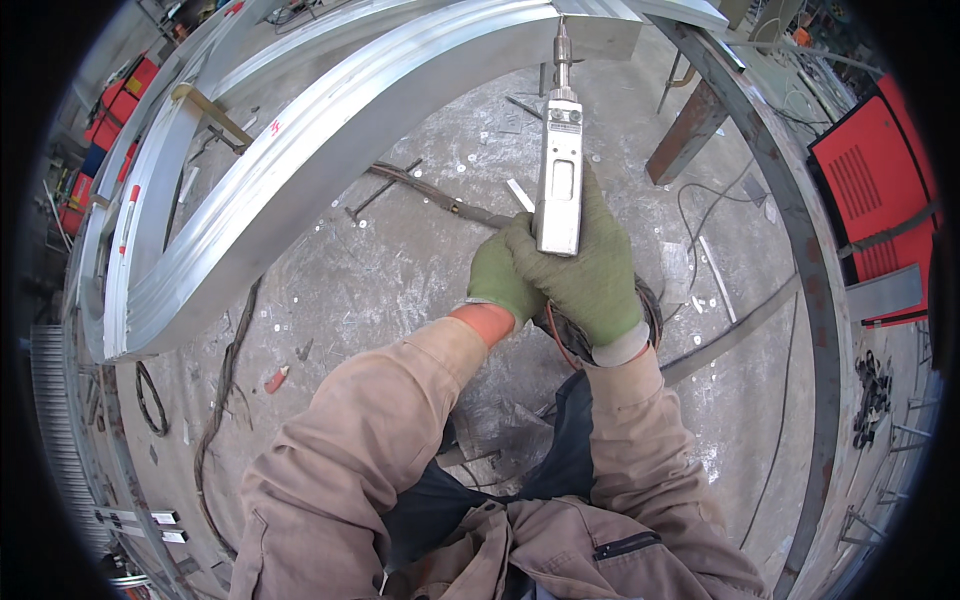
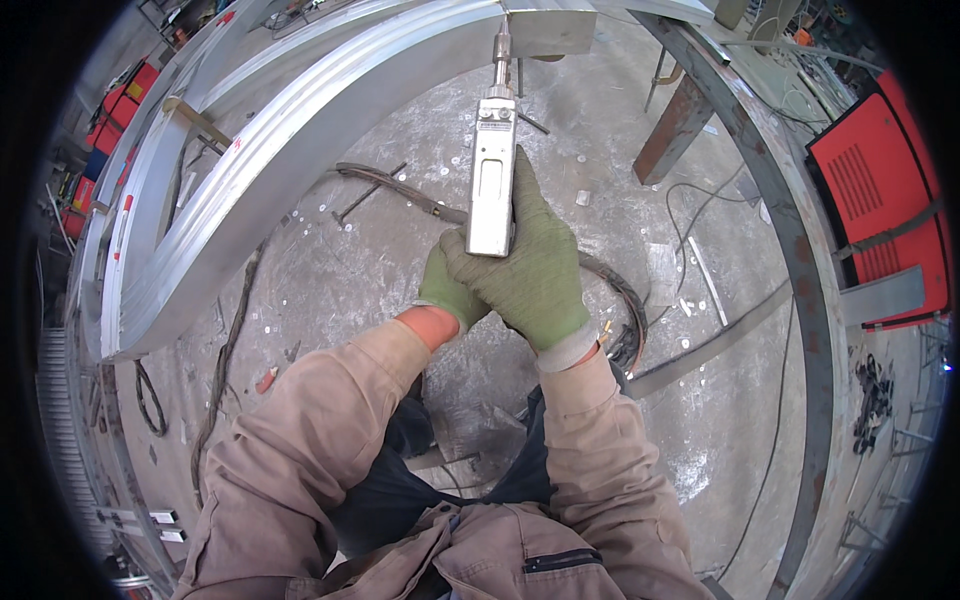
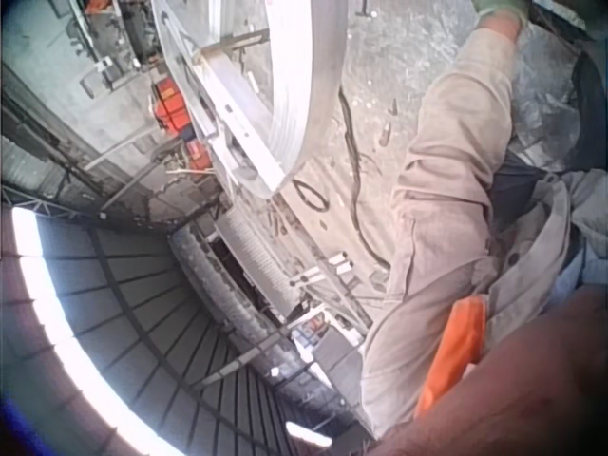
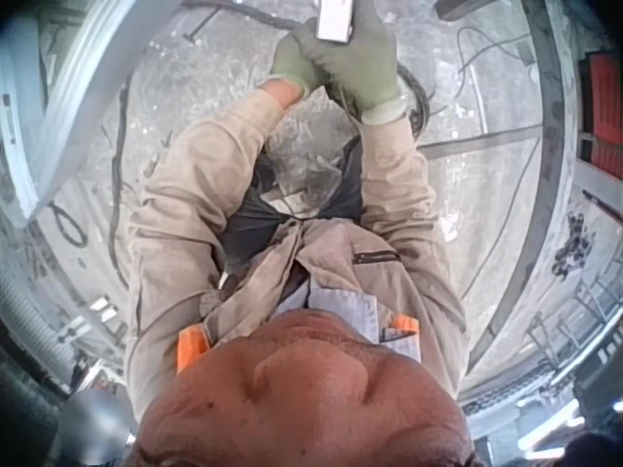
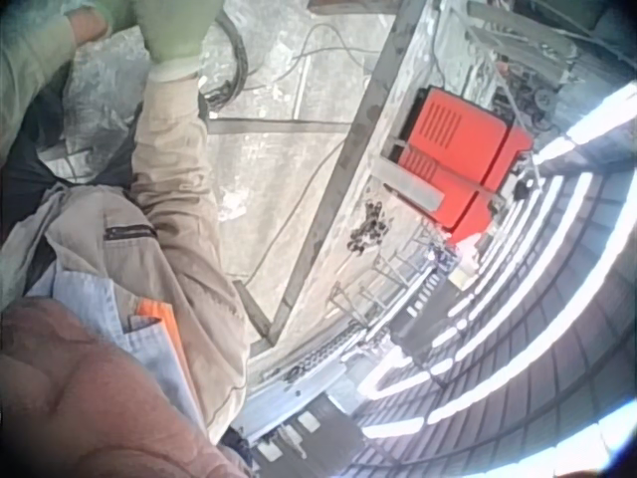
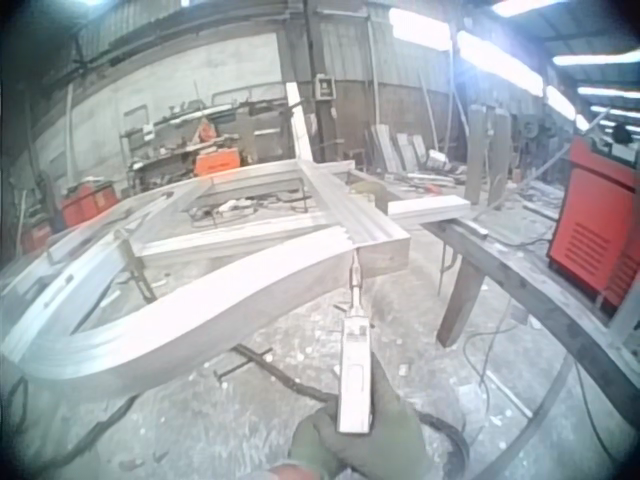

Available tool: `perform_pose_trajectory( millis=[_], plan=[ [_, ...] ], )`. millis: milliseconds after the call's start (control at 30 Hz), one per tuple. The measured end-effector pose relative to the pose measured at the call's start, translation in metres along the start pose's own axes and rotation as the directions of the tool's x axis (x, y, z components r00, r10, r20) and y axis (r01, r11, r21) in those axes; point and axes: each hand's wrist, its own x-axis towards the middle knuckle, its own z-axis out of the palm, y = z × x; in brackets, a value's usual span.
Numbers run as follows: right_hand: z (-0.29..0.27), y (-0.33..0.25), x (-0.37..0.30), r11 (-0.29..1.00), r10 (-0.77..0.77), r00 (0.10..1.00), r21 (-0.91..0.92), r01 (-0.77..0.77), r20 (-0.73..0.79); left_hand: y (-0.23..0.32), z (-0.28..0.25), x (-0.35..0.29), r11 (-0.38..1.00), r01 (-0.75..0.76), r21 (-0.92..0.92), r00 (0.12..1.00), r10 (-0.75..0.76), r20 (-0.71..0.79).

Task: The person welds curved metal frame sections using a handheld welding torch, then repositions the frame and measures it with a tape measure. The person handles metal beams and a welding torch throughout the task.

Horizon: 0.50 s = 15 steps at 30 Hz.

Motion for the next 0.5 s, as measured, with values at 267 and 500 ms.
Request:
perform_pose_trajectory(
  millis=[267,500],
  plan=[
    [-0.0014,0.0067,0.0097,1.000,0.009,1.000,-0.006,-0.009,0.002,0.0045,0.0025,0.0070,0.999,-0.027,0.029,0.998,0.029,-0.064],
    [-0.0018,0.0053,0.0110,0.999,-0.021,1.000,-0.044,0.021,-0.001,-0.0018,0.0075,0.0077,1.000,-0.019,-0.004,0.996,0.019,-0.087]
  ],
)
